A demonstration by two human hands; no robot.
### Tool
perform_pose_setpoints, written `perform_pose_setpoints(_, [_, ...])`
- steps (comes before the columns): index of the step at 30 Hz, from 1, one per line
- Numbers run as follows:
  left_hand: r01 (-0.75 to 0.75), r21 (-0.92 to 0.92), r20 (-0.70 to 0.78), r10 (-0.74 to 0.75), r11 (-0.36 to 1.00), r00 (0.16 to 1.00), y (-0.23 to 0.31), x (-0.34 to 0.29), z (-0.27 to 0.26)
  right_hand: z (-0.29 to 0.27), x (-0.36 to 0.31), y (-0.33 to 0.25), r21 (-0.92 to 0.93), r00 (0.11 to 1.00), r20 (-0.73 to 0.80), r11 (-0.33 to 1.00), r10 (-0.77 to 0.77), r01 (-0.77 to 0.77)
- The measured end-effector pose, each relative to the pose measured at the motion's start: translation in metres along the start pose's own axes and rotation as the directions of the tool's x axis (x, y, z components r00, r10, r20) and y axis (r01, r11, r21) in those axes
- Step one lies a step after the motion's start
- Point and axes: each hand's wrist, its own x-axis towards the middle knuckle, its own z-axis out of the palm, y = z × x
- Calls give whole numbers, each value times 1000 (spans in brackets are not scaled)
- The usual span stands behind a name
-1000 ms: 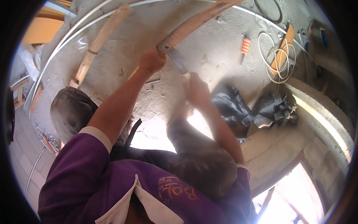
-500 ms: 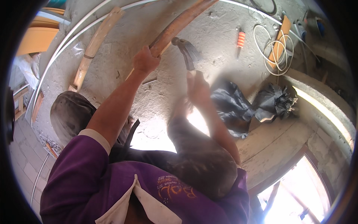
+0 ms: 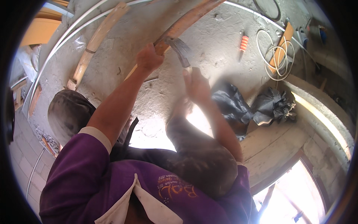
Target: The person sits on the floor and hammers nails into a wooden plank. They repeatedly pick up nails from a plastic bag and drive them into the wood using a hammer.
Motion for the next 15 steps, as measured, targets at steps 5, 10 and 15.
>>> perform_pose_setpoints(5, [50, -5, 24, -49, 999, 998, 9, -2, -3, -6, -11, -9, -17, 991, -27, 992, -127, 127])
perform_pose_setpoints(10, [12, -15, -10, -12, 1000, 1000, 7, 2, -2, -6, 6, -6, -107, 999, 6, 993, -54, 54])
perform_pose_setpoints(15, [51, 3, 12, -51, 999, 999, 8, -1, -2, -29, -20, -32, 35, 932, -216, 952, -291, 305])
